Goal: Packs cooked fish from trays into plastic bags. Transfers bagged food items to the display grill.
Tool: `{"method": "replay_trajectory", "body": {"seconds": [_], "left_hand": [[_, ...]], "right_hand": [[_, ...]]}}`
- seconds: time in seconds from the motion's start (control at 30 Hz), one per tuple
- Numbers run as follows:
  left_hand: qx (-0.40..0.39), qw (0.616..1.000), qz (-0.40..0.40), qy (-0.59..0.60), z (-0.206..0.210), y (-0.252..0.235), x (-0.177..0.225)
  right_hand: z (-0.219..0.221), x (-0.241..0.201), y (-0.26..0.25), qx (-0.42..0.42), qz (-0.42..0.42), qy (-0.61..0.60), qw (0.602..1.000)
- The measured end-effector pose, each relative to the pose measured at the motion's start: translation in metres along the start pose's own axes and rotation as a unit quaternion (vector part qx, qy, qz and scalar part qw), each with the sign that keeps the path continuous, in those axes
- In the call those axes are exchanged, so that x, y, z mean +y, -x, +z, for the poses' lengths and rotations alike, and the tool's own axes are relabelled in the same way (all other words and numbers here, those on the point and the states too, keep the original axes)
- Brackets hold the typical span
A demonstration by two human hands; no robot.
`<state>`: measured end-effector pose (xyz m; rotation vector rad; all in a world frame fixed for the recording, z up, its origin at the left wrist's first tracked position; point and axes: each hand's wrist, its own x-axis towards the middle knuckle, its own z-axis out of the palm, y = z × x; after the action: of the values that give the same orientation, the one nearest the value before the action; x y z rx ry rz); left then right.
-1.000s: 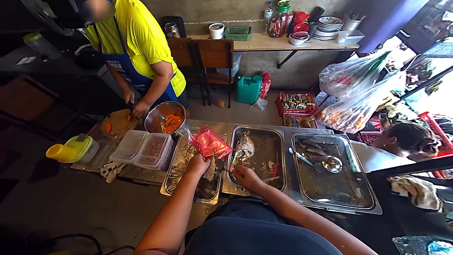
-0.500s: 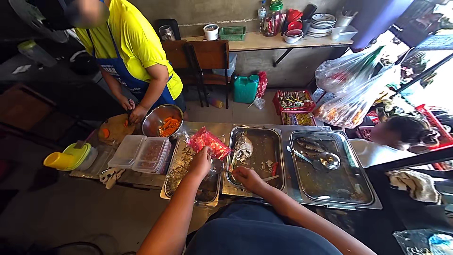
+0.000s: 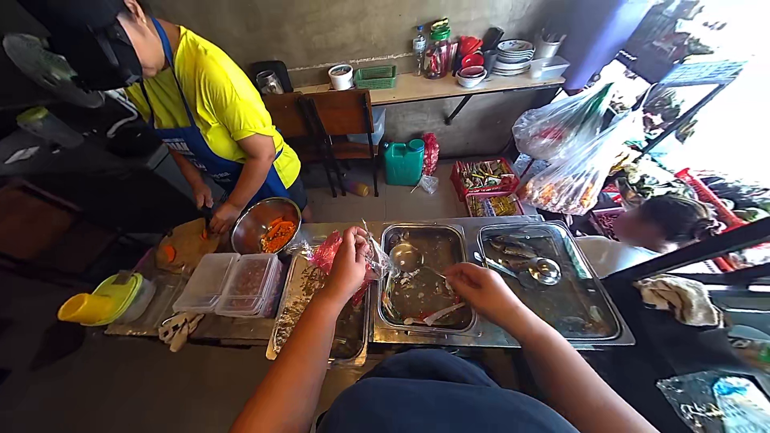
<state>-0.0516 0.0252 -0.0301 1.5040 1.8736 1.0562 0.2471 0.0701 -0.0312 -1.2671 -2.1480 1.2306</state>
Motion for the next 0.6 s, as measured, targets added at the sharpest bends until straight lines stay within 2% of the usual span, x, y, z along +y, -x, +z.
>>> {"method": "replay_trajectory", "body": {"seconds": [0.07, 0.13, 0.27, 0.4, 0.5, 0.6], "left_hand": [[0.001, 1.0, 0.015, 0.009, 0.005, -0.004, -0.002], [-0.004, 0.999, 0.036, 0.015, 0.009, -0.007, -0.003], [-0.026, 0.997, 0.05, 0.05, 0.018, -0.009, 0.002], [-0.021, 0.994, 0.053, 0.092, 0.024, -0.007, 0.009], [-0.03, 0.99, 0.066, 0.121, 0.025, -0.005, 0.016], [-0.044, 0.987, 0.072, 0.138, 0.029, -0.004, 0.023]], "right_hand": [[-0.007, 0.019, 0.009, 0.018, 0.035, -0.006, 0.999], [-0.001, 0.045, 0.017, 0.02, 0.076, 0.048, 0.996], [0.037, 0.089, 0.032, -0.011, 0.168, 0.147, 0.975], [0.063, 0.114, 0.034, -0.008, 0.165, 0.251, 0.954], [0.059, 0.102, 0.028, -0.007, 0.147, 0.288, 0.946], [0.035, 0.056, 0.008, 0.031, 0.075, 0.185, 0.979]]}}
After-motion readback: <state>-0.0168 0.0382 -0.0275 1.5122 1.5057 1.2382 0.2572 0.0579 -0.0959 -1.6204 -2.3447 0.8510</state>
